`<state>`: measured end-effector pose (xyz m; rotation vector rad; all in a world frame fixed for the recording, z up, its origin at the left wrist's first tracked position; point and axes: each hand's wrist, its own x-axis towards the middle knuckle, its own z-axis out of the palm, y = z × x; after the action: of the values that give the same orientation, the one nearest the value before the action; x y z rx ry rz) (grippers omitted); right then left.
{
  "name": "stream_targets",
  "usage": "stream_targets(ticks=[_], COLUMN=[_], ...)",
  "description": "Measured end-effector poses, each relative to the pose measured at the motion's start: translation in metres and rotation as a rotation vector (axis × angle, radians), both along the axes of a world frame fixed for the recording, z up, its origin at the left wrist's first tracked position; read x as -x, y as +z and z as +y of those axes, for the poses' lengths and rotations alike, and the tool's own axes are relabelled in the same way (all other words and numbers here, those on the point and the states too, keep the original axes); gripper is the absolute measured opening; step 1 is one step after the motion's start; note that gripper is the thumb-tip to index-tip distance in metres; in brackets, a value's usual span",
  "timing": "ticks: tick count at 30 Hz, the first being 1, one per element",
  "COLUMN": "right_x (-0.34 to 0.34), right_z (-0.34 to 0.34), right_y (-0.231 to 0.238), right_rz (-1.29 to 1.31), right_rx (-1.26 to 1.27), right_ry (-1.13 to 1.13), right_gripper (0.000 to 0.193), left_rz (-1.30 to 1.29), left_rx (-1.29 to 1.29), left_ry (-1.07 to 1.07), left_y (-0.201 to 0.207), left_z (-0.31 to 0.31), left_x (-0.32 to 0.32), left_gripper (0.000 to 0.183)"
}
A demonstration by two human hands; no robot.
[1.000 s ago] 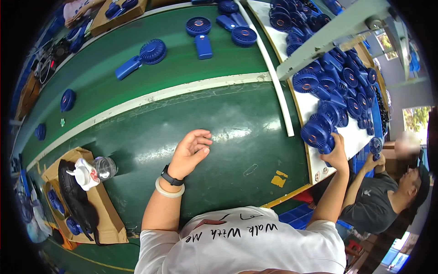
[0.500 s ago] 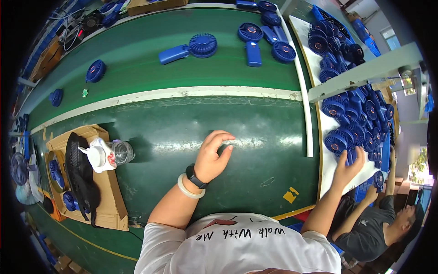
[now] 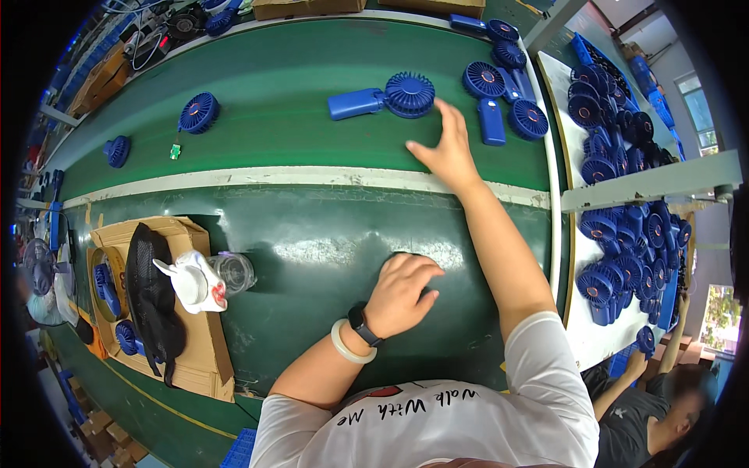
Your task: The person assembles blue portable fans by attaching fan heads to handles and testing them. They wipe the fan handles with a white cloth and place the assembled units on the table. The person handles multiple fans one at a time, repeatedly picking up, assembling, and testing each unit.
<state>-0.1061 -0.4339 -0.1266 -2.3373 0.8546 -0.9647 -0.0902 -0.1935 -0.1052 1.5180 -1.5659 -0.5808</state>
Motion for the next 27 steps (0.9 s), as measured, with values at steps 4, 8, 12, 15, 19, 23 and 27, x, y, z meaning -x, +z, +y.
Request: stream_targets(ticks=[4,8,12,15,19,23,27], right_x=[-0.044,-0.038,-0.005,0.038,0.088,0.119,0.120], right_z=[-0.037,-0.047,-0.030,0.001,0.038,0.063,0.074], right_y=[-0.006,-0.009,0.009,0.015,0.024,0.020,0.025], right_rz=[0.111,0.075,-0.106,-0.278,-0.311,-0.360,-0.541], right_rx=[0.013,-0.071,-0.210,-0.446,-0.486,-0.497,-0.586], right_ry=[-0.191,-0.124,0.099,0.306,0.504,0.503,0.499], right_gripper=[0.089,0.088,0.087,0.091,0.089,0.087,0.086], left_rz=[-0.059,-0.058,0.433,1.228,1.798,1.529,1.494], left_rx=[-0.022,-0.051,0.054,0.151,-0.009,-0.282,-0.346], left_ry=[-0.051,-0.058,0.196,0.314,0.049,0.058,-0.178], left_y=[0.000,0.002,-0.009,-0.015,-0.012,-0.011,-0.011], left_z=[0.001,0.001,0.003,0.002,0.005,0.006,0.005], left_x=[0.001,0.000,0.003,0.003,-0.011,-0.013,-0.018], left_gripper=[0.035,0.040,0.044,0.048,0.055,0.054,0.053])
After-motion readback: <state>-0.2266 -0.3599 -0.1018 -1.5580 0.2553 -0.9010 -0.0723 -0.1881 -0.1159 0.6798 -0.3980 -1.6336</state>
